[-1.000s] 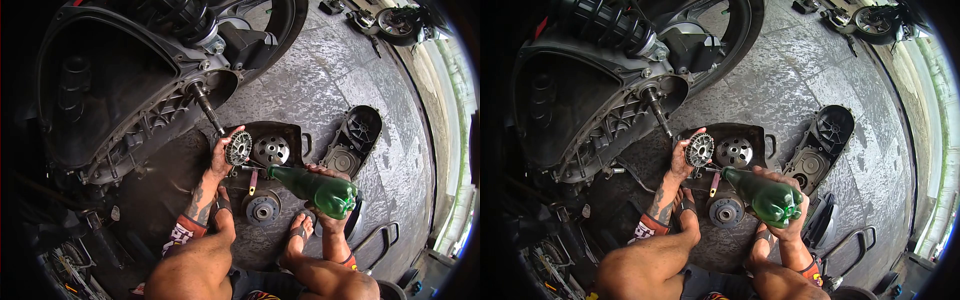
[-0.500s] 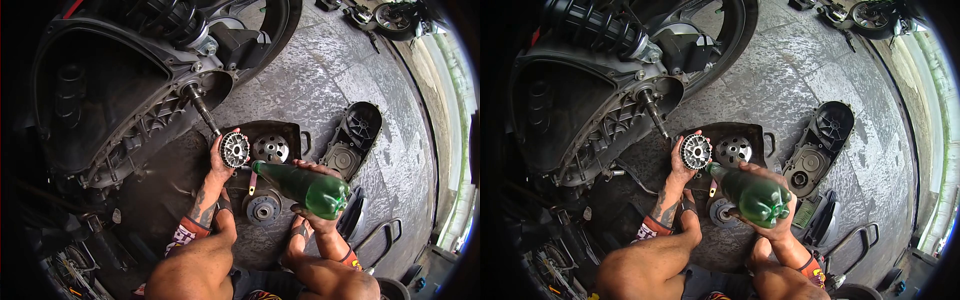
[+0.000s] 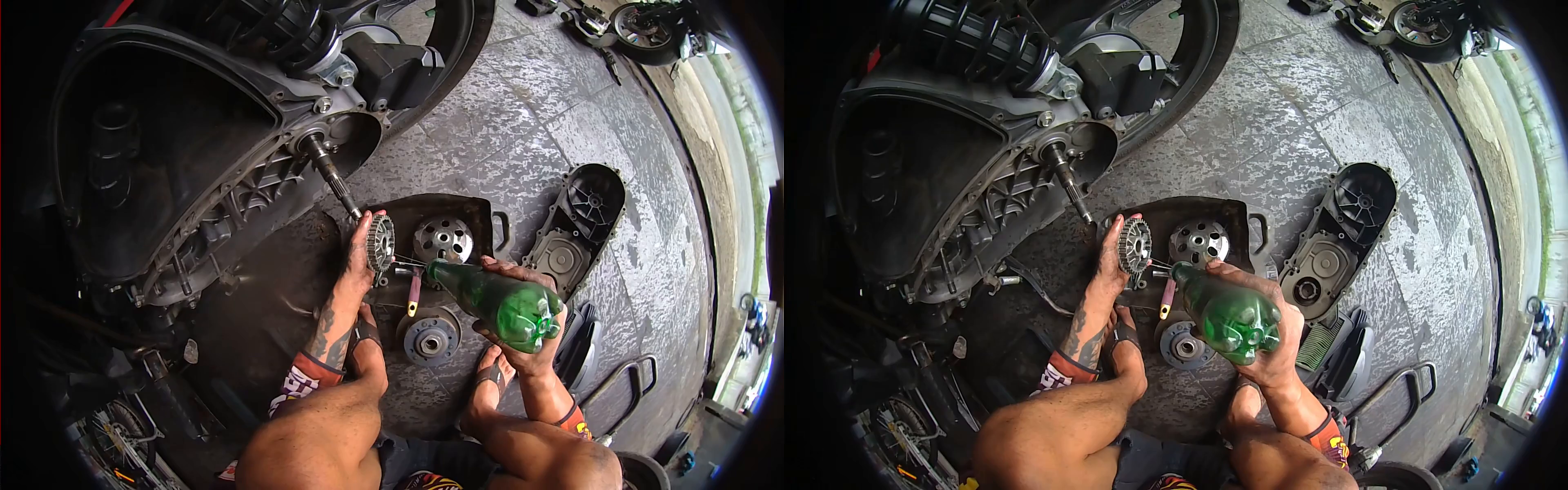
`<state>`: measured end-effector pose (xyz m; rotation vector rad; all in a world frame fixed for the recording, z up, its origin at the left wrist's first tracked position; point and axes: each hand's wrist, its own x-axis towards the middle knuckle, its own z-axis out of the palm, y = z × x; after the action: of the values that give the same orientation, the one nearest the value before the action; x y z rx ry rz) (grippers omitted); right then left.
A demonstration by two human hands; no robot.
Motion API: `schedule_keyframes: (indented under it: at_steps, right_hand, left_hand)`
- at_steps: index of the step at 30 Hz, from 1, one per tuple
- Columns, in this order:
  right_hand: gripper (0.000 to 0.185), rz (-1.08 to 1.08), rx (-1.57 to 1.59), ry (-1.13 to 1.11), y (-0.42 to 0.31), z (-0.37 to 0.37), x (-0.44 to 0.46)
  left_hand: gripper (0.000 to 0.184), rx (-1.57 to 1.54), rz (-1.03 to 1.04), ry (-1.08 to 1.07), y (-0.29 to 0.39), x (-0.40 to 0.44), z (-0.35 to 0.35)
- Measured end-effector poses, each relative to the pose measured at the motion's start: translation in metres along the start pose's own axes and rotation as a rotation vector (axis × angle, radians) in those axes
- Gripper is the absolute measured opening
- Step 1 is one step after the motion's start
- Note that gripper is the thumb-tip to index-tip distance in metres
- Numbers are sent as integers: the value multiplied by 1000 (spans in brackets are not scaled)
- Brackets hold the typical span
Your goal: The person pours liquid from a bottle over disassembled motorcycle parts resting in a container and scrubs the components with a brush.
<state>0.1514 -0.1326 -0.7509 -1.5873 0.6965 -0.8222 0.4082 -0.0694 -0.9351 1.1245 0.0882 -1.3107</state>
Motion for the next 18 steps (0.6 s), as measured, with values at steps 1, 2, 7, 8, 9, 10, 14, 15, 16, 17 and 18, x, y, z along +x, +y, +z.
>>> schedule_keyframes:
  at_steps: [1,2,7,8,9,10,14,15,16,17,18]
  right_hand:
    - [75,-4,21,-10,1,-1,-1]
    - [75,-9,42,-19,2,-2,-1]
    - [73,-125,126,-27,0,2,8]
    - [66,-162,129,8,-4,6,11]
    - [58,-197,131,42,-7,8,12]
    - [58,-199,132,40,-10,6,13]
    - [60,-196,-41,-24,-12,4,11]
    - [61,-182,-32,-19,-12,6,11]
    - [61,-167,-23,-13,-11,7,10]
    - [61,-167,96,28,-11,11,11]
    - [62,-165,215,69,-10,13,11]
  left_hand:
    - [48,-14,2,-8,0,-2,2]
    - [48,-28,5,-17,0,-3,3]
    - [51,-239,-28,-128,-6,2,-1]
    - [52,-262,-38,-150,-8,3,-4]
    - [53,-285,-49,-170,-11,5,-7]
    - [53,-308,-59,-191,-14,7,-10]
    - [46,-254,-48,-136,-22,12,-16]
    - [46,-255,-47,-136,-24,11,-16]
    - [45,-239,-47,-90,-25,11,-15]
    - [44,-222,-47,-44,-26,11,-16]
    - [47,-205,-89,-55,-24,10,-16]
